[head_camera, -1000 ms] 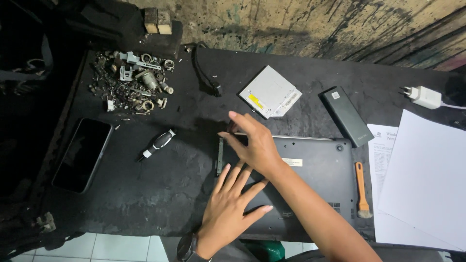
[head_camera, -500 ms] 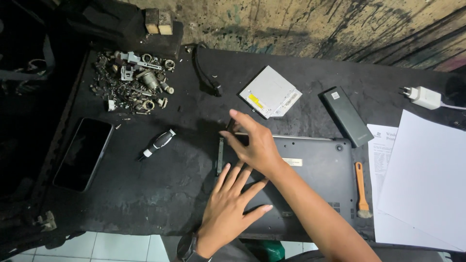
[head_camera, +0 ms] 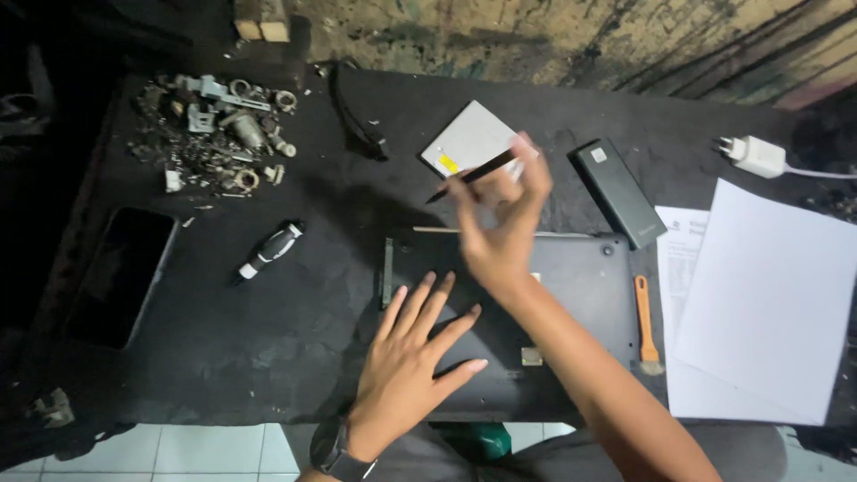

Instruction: Disassembling a laptop to clean internal components using a screwdriver and brush

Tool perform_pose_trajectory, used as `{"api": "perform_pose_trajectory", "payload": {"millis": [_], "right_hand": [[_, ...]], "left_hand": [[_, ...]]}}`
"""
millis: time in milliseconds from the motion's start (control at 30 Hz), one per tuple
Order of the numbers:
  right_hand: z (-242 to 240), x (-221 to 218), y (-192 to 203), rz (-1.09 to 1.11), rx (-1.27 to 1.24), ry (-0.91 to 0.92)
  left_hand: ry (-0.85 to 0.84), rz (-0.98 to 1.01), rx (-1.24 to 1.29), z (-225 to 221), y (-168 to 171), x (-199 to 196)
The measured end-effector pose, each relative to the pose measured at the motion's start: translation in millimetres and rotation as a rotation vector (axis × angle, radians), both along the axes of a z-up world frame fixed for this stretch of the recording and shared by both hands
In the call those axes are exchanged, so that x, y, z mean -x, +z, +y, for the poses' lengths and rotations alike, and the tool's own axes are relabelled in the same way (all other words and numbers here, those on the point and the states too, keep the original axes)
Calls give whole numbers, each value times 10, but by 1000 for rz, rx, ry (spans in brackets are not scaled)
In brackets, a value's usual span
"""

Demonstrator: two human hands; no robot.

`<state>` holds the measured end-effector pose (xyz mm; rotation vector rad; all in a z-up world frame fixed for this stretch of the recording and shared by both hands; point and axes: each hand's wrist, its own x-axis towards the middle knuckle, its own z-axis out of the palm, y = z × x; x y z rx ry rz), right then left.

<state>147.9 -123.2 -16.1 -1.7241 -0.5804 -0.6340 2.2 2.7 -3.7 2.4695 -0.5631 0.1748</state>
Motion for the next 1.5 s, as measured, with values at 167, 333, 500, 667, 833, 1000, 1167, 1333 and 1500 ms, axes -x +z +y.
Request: {"api": "perform_pose_trajectory", "payload": {"millis": [167, 333, 500, 667, 833, 1000, 1167, 1333, 1500], "right_hand": [[-531, 510, 734, 9, -22, 24], [-927, 1163, 508, 152, 36, -74], [-1078, 1435, 58, 223, 130, -171], [-1125, 1399, 42, 144, 191, -57], [-1140, 1397, -18, 54, 293, -27], [-1208, 1403, -197, -58, 284, 47], [-1213, 1429, -182, -94, 335, -16], [-1199, 1443, -154, -138, 456, -58], [-1145, 1486, -74, 2, 265, 146]], "left_hand": [[4, 6, 13, -2, -5, 22], [33, -35, -1, -19, -25, 19], [46, -42, -11, -20, -39, 12], [52, -47, -16, -29, -35, 41], [41, -25, -17, -22, -37, 25], [35, -3, -20, -26, -23, 16], [33, -10, -24, -30, -46, 19], [32, -24, -50, -25, -59, 17], [30, -11, -35, -25, -44, 18]]}}
